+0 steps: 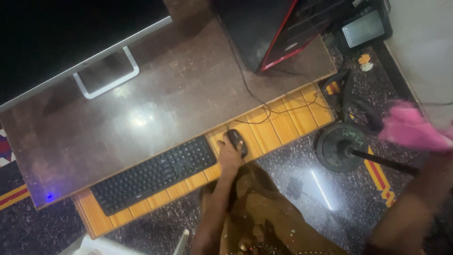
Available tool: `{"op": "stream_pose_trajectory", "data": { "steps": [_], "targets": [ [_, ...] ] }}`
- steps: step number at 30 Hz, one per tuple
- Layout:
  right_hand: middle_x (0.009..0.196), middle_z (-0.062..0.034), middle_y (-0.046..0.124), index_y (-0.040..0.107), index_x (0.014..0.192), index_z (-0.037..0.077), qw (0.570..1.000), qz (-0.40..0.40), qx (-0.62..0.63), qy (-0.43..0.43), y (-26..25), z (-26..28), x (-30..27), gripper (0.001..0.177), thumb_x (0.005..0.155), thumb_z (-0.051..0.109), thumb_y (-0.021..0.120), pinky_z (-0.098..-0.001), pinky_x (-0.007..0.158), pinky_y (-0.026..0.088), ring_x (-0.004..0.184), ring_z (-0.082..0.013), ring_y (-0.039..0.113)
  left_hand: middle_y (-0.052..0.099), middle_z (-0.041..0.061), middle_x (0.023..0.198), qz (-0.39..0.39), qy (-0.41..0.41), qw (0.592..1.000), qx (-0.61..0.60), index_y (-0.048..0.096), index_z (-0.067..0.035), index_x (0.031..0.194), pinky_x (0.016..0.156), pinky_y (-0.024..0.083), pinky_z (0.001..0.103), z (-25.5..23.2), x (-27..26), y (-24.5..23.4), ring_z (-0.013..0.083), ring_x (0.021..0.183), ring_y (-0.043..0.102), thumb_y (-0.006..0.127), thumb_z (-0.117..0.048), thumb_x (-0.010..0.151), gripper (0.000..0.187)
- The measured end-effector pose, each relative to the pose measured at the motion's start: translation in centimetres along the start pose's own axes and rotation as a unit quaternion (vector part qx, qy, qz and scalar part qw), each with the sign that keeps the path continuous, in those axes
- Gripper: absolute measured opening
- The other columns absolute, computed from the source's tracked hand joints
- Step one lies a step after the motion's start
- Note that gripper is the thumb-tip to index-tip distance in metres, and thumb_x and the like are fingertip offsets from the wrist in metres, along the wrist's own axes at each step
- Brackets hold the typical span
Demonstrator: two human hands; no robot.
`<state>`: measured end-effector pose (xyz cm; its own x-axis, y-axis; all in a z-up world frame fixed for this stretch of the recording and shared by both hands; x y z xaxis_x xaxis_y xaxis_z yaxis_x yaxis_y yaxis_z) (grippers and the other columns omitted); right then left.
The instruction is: The person wipes the top of a wooden desk, a computer tower, a keyboard, and a monitor stand using a pink cloth, and then wipes a plastic bottle.
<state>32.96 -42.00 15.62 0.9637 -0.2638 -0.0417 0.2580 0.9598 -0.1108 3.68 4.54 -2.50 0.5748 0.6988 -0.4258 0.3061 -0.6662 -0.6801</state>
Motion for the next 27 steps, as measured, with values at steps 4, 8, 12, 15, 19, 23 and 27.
{"op": "stream_pose_trajectory", "data": {
  "steps": [4,8,12,15,19,23,27],
  "targets": [
    [0.115,-0.0090,0.069,0.066,0.117,0.006,1.000,0.016,0.006,0.016,-0.4,0.5,-0.1,0.026,0.091,0.004,0.070,-0.0325,0.090,0.059,0.103,-0.0192,0.068,0.048,0.026,0.129,-0.016,0.003,1.000,0.026,0.034,-0.012,0.149,0.088,0.053,0.057,0.4,1.0,-0.7,0.0483,0.106,0.063,0.070,-0.043,0.091,0.075],
    [0.113,-0.0096,0.069,0.066,0.117,0.005,0.999,0.040,0.009,0.033,0.7,0.2,-0.9,0.026,0.091,0.004,0.070,-0.0324,0.089,0.059,0.101,-0.0193,0.068,0.044,0.038,0.131,-0.179,0.168,0.962,0.122,0.044,0.001,0.136,0.085,0.054,0.058,-2.8,-0.5,-3.6,0.0549,0.115,0.057,0.075,-0.041,0.084,0.073],
    [0.112,-0.0103,0.070,0.066,0.117,0.004,0.996,0.069,0.013,0.060,2.4,-0.6,-2.5,0.027,0.091,0.004,0.069,-0.0323,0.088,0.059,0.100,-0.0193,0.068,0.052,0.021,0.131,0.009,0.162,0.982,0.098,0.048,-0.005,0.140,0.092,0.056,0.047,-5.6,-1.7,-1.0,0.0374,0.115,0.061,0.063,-0.024,0.095,0.051],
    [0.111,-0.0107,0.070,0.066,0.117,0.004,0.993,0.089,0.007,0.078,3.1,-1.1,-3.8,0.027,0.091,0.004,0.069,-0.0322,0.088,0.059,0.098,-0.0194,0.069,0.056,0.019,0.133,-0.011,0.329,0.944,0.029,0.055,-0.007,0.138,0.094,0.053,0.050,-9.4,-3.4,2.2,0.0394,0.116,0.061,0.064,-0.012,0.092,0.046],
    [0.110,-0.0114,0.070,0.066,0.117,0.003,0.988,0.116,-0.002,0.104,3.4,-1.5,-5.8,0.027,0.090,0.004,0.069,-0.0321,0.087,0.059,0.097,-0.0195,0.069,0.054,0.017,0.144,0.159,0.222,0.954,-0.126,0.052,-0.009,0.143,0.106,0.046,0.050,-10.5,-2.1,11.5,0.0336,0.130,0.052,0.048,-0.043,0.100,0.055],
    [0.109,-0.0120,0.071,0.066,0.117,0.002,0.979,0.154,-0.008,0.133,5.2,-2.5,-7.5,0.027,0.090,0.004,0.068,-0.0320,0.085,0.059,0.095,-0.0196,0.070,0.040,0.010,0.163,0.424,-0.158,0.750,-0.482,0.033,-0.018,0.159,0.119,0.034,0.054,-10.7,-1.3,21.1,0.0245,0.150,0.031,0.032,-0.074,0.102,0.080],
    [0.107,-0.0126,0.071,0.066,0.118,0.001,0.968,0.194,-0.021,0.160,7.3,-3.3,-9.0,0.028,0.090,0.004,0.068,-0.0319,0.084,0.059,0.093,-0.0196,0.070,0.044,0.011,0.159,0.423,-0.210,0.672,-0.570,0.024,-0.023,0.163,0.119,0.030,0.059,-13.9,-0.4,24.0,0.0285,0.151,0.029,0.033,-0.076,0.099,0.084]
  ]
}}
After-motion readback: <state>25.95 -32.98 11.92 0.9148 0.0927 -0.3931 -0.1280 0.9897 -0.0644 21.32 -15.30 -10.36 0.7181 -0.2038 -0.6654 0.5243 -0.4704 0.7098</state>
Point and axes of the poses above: each hand's wrist, its own x-axis towards the middle knuckle, its own y-axis out of the palm, z = x × y, the point moved 6 cm from there along x, towards the middle knuckle
